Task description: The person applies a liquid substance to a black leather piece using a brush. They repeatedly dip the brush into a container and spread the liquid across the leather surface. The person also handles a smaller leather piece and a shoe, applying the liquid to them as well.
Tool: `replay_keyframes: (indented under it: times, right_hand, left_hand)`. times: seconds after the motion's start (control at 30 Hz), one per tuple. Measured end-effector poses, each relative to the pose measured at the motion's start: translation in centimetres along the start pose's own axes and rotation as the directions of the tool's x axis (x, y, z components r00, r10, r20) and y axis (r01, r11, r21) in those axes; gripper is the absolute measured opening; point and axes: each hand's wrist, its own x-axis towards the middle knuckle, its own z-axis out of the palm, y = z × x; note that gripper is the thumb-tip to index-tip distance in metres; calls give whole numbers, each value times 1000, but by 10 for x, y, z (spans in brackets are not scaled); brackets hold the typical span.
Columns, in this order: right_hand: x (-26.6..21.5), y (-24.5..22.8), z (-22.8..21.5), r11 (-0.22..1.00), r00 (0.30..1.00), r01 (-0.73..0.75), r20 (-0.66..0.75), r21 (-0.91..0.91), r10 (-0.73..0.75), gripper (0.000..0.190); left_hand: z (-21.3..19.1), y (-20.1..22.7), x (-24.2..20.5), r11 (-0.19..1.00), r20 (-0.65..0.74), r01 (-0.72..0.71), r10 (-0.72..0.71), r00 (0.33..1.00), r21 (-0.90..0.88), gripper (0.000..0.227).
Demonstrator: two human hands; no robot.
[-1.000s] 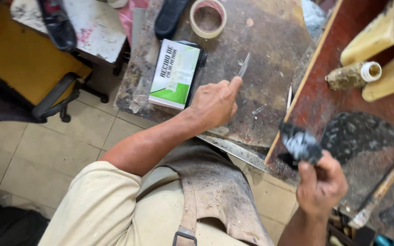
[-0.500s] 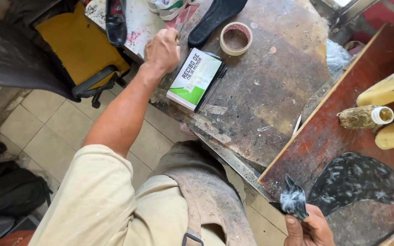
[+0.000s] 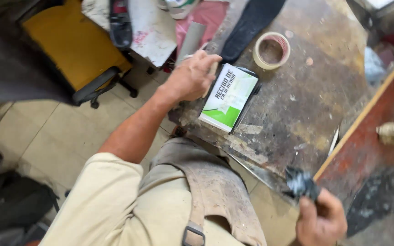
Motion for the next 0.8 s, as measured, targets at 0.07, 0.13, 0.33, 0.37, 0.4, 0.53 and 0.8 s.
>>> replay_keyframes:
  times: [0.07,0.13,0.33,0.37,0.4,0.53,0.8]
  right_hand:
    - [18,-12,32,913,978,-158,-67,375,197,21]
    - [38,-38,64,787,925,-314,-18,532,381,30]
    - [64,-49,97,408,864,-437,248,801,439,52]
    - [72,-56,105,415,867,-451,277,790,415,61]
    - [70,-58,105,421,871,-434,252,796,421,61]
    - [65,-91,98,778,928,-355,299,519,223,50]
    - [78,-70,66,863,902,-276,424,422,81,43]
  left_hand:
    - [-4,-14,5,991,-76,-132,133,988,22,50]
    - [-10,-31,7,960,-129,-277,280,951,40,54]
    - [-14,-10,13,810,-231,-585,575,785,27,60]
    - [-13,-2,16,777,-241,-630,612,753,3,65]
    - [-14,18,15,762,-233,-648,630,741,-1,65]
    - [-9,82,4,719,254,-596,689,679,-356,71]
    - [-1,59,-32,758,653,-225,646,396,-613,41]
